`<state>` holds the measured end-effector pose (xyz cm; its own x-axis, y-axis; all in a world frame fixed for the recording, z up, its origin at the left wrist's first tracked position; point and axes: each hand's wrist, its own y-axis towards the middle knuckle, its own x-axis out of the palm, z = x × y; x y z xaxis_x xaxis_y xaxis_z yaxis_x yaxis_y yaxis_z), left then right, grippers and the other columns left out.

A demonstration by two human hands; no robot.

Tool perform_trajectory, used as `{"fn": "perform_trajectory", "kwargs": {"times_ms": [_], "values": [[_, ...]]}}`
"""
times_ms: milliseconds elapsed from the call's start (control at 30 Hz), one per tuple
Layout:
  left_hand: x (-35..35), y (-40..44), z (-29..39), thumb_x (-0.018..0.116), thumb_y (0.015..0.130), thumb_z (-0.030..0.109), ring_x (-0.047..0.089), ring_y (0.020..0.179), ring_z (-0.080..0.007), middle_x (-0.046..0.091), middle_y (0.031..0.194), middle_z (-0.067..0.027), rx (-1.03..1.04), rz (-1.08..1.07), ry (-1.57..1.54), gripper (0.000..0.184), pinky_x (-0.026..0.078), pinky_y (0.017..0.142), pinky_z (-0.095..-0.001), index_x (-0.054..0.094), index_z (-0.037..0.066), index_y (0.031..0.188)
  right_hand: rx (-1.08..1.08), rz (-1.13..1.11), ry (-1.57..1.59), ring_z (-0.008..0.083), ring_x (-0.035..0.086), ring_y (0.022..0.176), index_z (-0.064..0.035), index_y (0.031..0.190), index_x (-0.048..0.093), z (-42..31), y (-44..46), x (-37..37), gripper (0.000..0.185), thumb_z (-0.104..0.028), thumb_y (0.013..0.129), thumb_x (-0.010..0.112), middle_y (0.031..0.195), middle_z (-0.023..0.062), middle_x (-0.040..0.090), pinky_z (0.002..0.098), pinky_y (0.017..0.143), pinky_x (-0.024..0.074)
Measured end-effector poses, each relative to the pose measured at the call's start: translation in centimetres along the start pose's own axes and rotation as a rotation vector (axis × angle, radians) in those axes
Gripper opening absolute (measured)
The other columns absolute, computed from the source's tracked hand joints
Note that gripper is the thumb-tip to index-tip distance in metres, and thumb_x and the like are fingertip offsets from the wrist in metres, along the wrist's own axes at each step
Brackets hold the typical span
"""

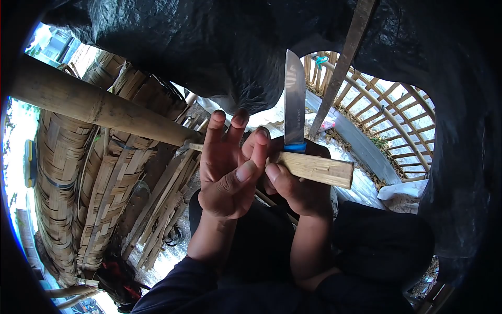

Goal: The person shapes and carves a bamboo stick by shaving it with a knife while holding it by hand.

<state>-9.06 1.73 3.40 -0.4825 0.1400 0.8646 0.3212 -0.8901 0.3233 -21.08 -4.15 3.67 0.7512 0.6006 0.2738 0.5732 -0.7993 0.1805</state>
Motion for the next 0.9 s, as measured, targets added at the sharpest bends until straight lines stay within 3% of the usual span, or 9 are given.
{"fn": "perform_trajectory", "kwargs": {"times_ms": [733,900], "values": [[0.27,-0.02,0.04,0.053,0.076,-0.023,0.049,0.123,-0.0299,0.033,0.131,-0.0115,-0.004,-0.042,0.057,0.074,0.046,0.101,-0.0353,0.032,0.012,0.137,0.093,-0.004,0.098,0.0110,0.067,0.077,-0.0029,0.092,0.068,-0.26,-0.08,0.21,0.016,-0.008,0.077,0.070,0.085,0.0057,0.070,0.0257,0.070,0.0532],[0.63,-0.09,0.03,0.053,0.076,-0.024,0.049,0.122,-0.0288,0.033,0.131,-0.0114,-0.005,-0.039,0.062,0.075,0.045,0.101,-0.0346,0.031,0.012,0.137,0.015,-0.026,0.023,0.0115,0.067,0.077,-0.0030,0.092,0.068,-0.46,0.14,-0.01,0.016,-0.008,0.077,0.070,0.085,0.0056,0.070,0.0257,0.070,0.0532]]}}
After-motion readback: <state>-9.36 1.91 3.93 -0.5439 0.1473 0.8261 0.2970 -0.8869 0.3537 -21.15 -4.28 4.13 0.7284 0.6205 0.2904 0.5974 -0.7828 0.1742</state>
